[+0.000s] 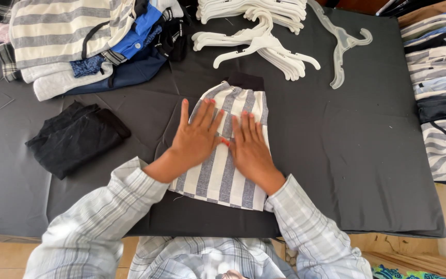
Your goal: Hanging pairs of shorts on plastic hangers and placing them on a garment rack.
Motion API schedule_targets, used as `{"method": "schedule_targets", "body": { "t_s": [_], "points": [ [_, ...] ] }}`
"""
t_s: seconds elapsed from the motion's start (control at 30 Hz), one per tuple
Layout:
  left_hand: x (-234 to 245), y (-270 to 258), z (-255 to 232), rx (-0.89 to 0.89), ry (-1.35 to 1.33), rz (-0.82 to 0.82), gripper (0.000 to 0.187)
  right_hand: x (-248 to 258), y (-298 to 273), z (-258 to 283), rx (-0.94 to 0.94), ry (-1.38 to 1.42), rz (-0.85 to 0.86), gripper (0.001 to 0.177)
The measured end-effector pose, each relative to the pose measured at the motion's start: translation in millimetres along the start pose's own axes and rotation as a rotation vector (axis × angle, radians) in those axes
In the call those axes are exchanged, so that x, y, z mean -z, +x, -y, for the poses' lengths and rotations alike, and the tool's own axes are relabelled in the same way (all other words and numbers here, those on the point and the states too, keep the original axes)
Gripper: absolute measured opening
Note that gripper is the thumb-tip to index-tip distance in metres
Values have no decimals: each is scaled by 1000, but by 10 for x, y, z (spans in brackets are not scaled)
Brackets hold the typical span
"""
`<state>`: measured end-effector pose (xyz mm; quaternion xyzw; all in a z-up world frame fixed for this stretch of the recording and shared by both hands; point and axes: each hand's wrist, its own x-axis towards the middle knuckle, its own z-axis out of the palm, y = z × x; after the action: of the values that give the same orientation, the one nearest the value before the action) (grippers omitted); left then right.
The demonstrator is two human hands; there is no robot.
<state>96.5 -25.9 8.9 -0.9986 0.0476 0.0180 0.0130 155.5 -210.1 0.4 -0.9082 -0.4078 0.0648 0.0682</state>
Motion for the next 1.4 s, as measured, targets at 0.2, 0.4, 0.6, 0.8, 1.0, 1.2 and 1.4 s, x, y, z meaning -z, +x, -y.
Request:
{"method": "schedule_targets", "body": {
  "t_s": [0.2, 0.4, 0.6, 0.8, 1.0, 1.2, 1.4],
  "points": [
    [-129, -472, 111, -225, -74, -47, 76, 70, -442, -18, 112, -56, 10, 67],
    [-64, -604, 233, -175, -43, -6, 72, 30, -569, -90, 10, -90, -20, 69],
    [121, -718, -412, -185, -39, 124, 92, -105, -701, 321, 95, 49, -43, 70],
    [-172, -889, -262, -195, -33, -81, 84, -70, -868, 272, 127, -17, -102, 67],
    [-161, -1001, -118, -37, 9, -104, 86, -11, -984, 174, 121, -56, -108, 67],
    [-106, -925, -130, -66, 13, -58, 90, 76, -867, 60, 108, -23, -23, 71],
    [384, -391, -26, -208, -61, 168, 126, 46, -280, -124, 86, -66, 58, 84]
  ]
}}
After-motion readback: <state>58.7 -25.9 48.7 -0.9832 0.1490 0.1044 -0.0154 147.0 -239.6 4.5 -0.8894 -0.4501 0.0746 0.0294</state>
